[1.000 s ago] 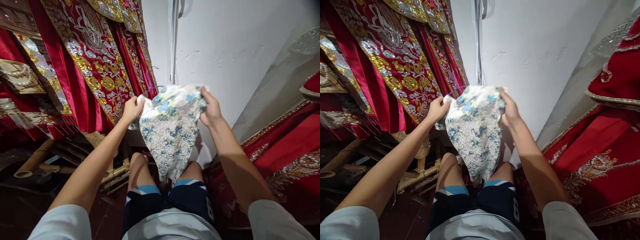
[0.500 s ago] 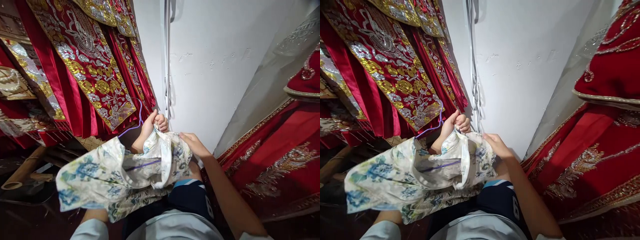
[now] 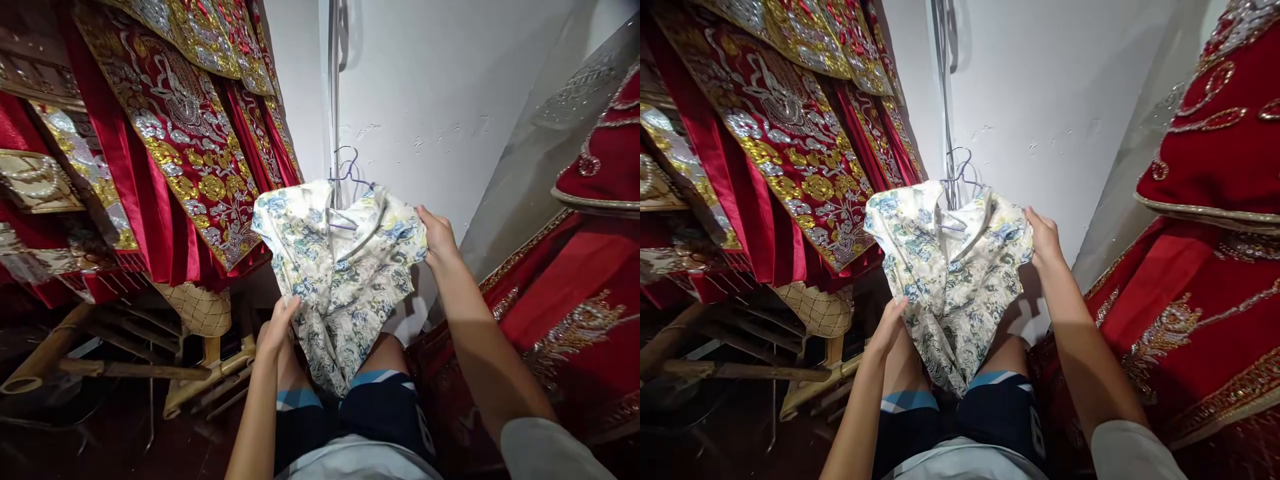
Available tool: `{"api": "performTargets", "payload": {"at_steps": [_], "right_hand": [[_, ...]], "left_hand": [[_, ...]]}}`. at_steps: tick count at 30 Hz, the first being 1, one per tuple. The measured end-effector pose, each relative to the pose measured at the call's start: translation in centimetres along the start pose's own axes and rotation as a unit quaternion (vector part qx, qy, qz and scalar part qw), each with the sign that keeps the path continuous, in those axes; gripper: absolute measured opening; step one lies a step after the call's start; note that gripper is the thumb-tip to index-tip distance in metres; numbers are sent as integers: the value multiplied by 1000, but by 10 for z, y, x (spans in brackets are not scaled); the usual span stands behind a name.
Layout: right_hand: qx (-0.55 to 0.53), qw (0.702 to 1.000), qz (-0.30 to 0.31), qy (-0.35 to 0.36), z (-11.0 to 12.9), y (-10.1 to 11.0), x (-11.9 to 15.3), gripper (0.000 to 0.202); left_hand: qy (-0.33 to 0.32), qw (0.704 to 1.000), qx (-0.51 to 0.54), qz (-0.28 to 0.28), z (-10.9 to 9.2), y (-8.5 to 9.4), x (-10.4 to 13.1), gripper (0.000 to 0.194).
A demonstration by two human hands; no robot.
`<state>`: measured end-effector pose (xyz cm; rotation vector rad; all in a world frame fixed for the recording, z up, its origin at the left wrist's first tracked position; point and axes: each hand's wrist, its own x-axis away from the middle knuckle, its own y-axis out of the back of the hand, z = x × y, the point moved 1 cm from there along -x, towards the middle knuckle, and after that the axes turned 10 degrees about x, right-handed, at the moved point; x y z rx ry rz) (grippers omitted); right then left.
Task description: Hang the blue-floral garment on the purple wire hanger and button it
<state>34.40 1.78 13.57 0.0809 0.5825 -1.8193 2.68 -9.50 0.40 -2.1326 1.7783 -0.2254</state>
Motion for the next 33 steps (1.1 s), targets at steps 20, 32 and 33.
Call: {"api": "performTargets", "payload": {"at_steps": [20, 32, 33], "right_hand": [[265, 915, 280, -117, -89, -21, 194, 45], [298, 901, 302, -92, -91, -12, 196, 33], [274, 906, 310, -91, -90, -13, 196, 33]], "left_hand": [[1, 1000, -22, 7, 37, -48, 49, 59], [5, 998, -61, 28, 23, -47, 59, 59], [2, 998, -65, 20, 23, -44, 58, 60]]}}
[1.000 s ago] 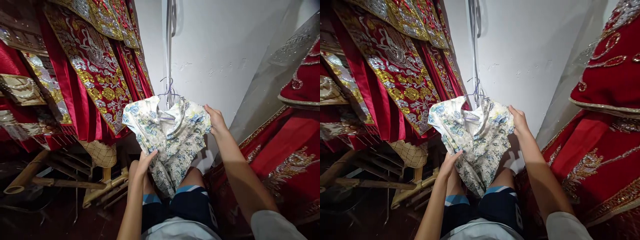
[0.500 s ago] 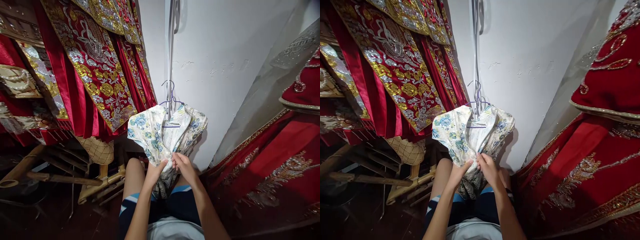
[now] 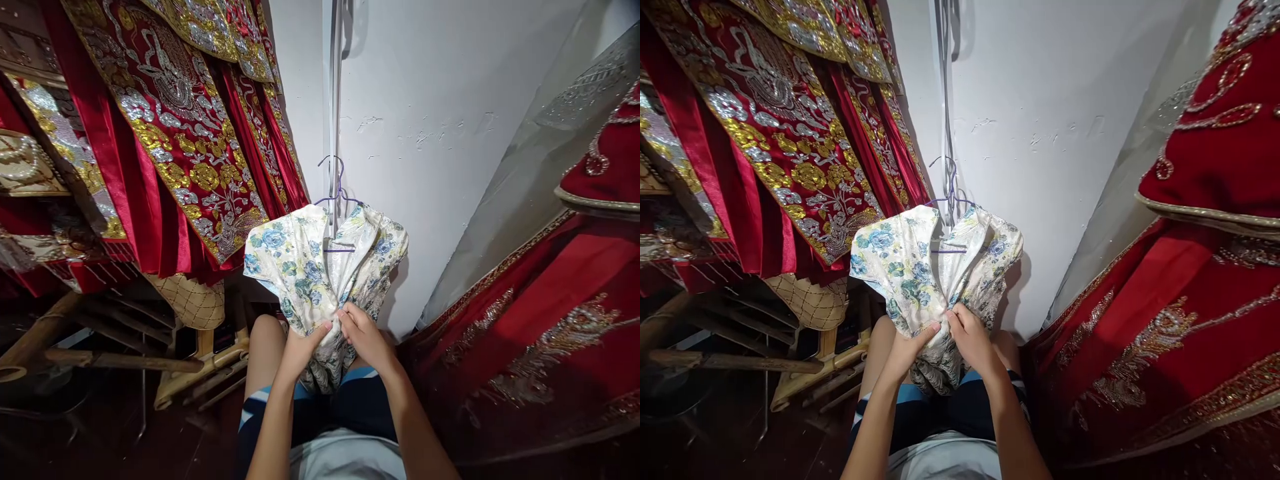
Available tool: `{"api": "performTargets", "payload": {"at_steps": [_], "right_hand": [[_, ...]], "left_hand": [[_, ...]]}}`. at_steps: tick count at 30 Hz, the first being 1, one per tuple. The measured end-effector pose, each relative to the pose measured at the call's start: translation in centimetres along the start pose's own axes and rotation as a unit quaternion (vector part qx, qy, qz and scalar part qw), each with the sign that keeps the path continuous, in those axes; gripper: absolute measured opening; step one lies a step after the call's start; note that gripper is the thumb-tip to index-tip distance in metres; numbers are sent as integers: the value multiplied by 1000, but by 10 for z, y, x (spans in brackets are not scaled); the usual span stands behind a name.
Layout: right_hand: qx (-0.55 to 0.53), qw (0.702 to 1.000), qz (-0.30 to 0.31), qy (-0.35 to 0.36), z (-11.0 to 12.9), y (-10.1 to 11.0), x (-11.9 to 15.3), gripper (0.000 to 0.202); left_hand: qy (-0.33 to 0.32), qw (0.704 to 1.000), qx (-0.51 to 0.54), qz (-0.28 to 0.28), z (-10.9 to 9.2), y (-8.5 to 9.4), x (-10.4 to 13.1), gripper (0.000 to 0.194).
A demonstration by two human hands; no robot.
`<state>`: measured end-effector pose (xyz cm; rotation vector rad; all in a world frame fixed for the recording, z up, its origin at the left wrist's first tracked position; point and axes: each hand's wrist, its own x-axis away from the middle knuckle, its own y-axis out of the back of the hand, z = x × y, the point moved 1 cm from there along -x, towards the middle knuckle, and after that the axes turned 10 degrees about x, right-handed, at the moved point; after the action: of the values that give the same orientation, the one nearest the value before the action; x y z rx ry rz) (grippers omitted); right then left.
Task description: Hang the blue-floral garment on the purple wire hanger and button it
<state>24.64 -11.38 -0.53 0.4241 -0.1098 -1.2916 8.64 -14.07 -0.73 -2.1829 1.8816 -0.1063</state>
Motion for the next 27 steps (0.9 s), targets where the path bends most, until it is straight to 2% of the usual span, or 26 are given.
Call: {"api": "performTargets", "payload": {"at_steps": [2, 4, 6, 7, 8, 10, 12, 14, 16, 19, 24, 27], "right_hand": [[-50, 999, 6, 7, 4, 1, 1, 33], [-102, 995, 2, -11, 8, 0, 3, 31], [-144, 989, -7, -43, 12, -2, 3, 30], [-160, 985, -9, -59, 14, -5, 3, 30], [-173, 982, -7, -71, 15, -8, 3, 30], [-187, 979, 2, -76, 18, -13, 2, 31], [-191, 979, 11, -66, 20, -17, 1, 31], [-190, 980, 17, -58, 21, -15, -3, 32], [-197, 979, 17, -57, 25, -7, -12, 32], [-241, 969, -29, -43, 40, 15, -42, 30], [-314, 943, -113, -12, 89, 51, -113, 17], [-298, 944, -140, 21, 112, 59, -132, 15]], "left_hand": [[-6, 999, -18, -45, 1, 7, -2, 59], [-52, 988, -53, -139, 3, 13, -2, 58], [-146, 951, -109, -248, 6, 13, 2, 62], [-193, 930, -140, -280, 8, 10, 4, 63], [-228, 916, -170, -284, 11, 6, 7, 62], [-233, 928, -203, -207, 20, -5, 9, 46], [-188, 960, -183, -97, 29, -16, 7, 24], [-160, 974, -153, -42, 33, -23, 3, 20], [-172, 973, -150, -27, 34, -26, -2, 21], [-208, 958, -195, 4, 37, -25, -10, 20], [-210, 934, -288, 35, 57, -14, -22, 17], [-203, 928, -310, 46, 63, -5, -29, 17]]}}
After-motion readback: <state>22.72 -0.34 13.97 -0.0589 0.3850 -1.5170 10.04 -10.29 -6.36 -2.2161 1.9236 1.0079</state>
